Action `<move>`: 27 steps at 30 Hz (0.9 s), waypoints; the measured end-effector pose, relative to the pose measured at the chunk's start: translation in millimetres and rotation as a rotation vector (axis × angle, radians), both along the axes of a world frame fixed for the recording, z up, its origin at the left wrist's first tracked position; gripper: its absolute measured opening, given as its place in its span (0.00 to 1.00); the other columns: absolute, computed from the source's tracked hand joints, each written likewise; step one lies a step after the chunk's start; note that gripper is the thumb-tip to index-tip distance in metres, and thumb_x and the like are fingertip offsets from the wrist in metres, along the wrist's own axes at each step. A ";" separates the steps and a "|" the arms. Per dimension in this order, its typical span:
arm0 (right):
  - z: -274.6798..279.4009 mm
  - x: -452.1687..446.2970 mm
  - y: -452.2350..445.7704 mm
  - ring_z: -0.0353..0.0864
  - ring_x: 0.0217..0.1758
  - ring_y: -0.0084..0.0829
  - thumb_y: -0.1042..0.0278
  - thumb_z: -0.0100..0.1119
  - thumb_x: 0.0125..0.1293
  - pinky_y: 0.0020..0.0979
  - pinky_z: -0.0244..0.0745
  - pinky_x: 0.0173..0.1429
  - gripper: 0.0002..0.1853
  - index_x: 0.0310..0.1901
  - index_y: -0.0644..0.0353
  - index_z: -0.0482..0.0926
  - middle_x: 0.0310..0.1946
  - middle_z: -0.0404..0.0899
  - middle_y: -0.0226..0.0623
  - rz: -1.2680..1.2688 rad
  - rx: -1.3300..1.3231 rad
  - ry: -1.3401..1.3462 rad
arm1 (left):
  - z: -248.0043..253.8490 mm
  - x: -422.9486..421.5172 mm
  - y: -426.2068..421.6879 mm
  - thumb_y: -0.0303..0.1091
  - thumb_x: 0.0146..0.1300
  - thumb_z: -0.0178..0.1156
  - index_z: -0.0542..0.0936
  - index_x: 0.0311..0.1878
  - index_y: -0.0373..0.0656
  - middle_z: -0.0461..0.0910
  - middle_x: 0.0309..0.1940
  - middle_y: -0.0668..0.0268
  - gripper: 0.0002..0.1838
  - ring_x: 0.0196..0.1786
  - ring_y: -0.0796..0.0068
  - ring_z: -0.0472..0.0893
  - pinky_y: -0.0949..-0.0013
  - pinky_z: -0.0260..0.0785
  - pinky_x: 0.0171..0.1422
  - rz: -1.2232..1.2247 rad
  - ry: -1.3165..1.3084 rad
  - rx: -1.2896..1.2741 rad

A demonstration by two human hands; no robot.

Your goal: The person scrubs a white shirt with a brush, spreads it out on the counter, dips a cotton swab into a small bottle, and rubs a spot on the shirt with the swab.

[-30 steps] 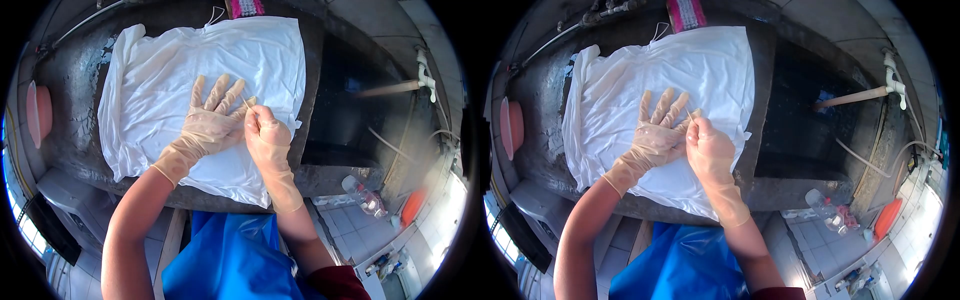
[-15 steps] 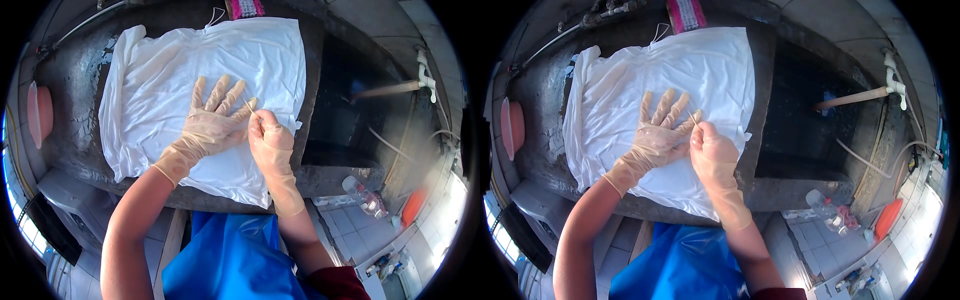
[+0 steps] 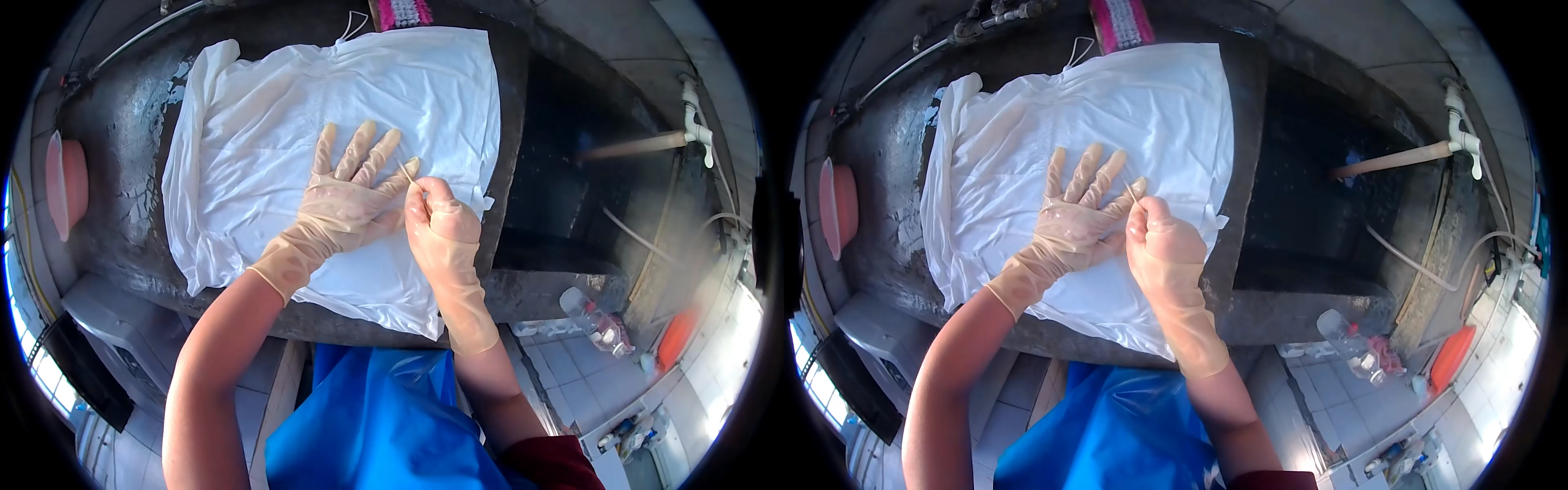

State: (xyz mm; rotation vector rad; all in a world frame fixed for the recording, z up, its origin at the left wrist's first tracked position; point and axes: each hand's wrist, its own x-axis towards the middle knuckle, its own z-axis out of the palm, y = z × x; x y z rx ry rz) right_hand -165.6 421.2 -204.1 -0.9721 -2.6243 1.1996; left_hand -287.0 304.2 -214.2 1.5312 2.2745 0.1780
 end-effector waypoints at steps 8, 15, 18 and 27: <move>-5.6 1.6 -1.7 0.81 0.27 0.43 0.73 0.63 0.64 0.42 0.73 0.34 0.10 0.45 0.54 0.77 0.25 0.81 0.33 -0.034 0.062 -0.023 | -1.7 0.9 -1.4 0.58 0.66 0.57 0.67 0.77 0.70 0.54 0.83 0.67 0.35 0.85 0.55 0.49 0.33 0.26 0.85 -0.002 0.012 0.021; 2.5 -0.7 -0.2 0.79 0.24 0.44 0.73 0.63 0.63 0.43 0.73 0.31 0.07 0.42 0.56 0.77 0.22 0.79 0.34 -0.033 -0.002 0.022 | -0.2 1.3 -1.1 0.57 0.66 0.57 0.66 0.77 0.71 0.54 0.83 0.67 0.35 0.85 0.56 0.48 0.34 0.26 0.85 -0.008 -0.004 0.023; -2.3 -8.6 -1.0 0.78 0.20 0.38 0.72 0.64 0.68 0.38 0.70 0.28 0.03 0.41 0.57 0.79 0.17 0.74 0.35 -0.069 0.129 0.105 | 0.7 0.6 1.3 0.57 0.66 0.57 0.66 0.77 0.71 0.54 0.83 0.67 0.34 0.85 0.57 0.48 0.34 0.26 0.85 -0.001 0.011 -0.041; 5.6 -1.4 1.2 0.81 0.26 0.43 0.73 0.62 0.63 0.43 0.73 0.33 0.05 0.39 0.55 0.76 0.23 0.80 0.32 -0.032 -0.048 -0.018 | -0.2 -0.6 -0.6 0.55 0.66 0.57 0.66 0.77 0.71 0.54 0.83 0.67 0.35 0.85 0.56 0.49 0.34 0.26 0.85 0.005 -0.004 0.028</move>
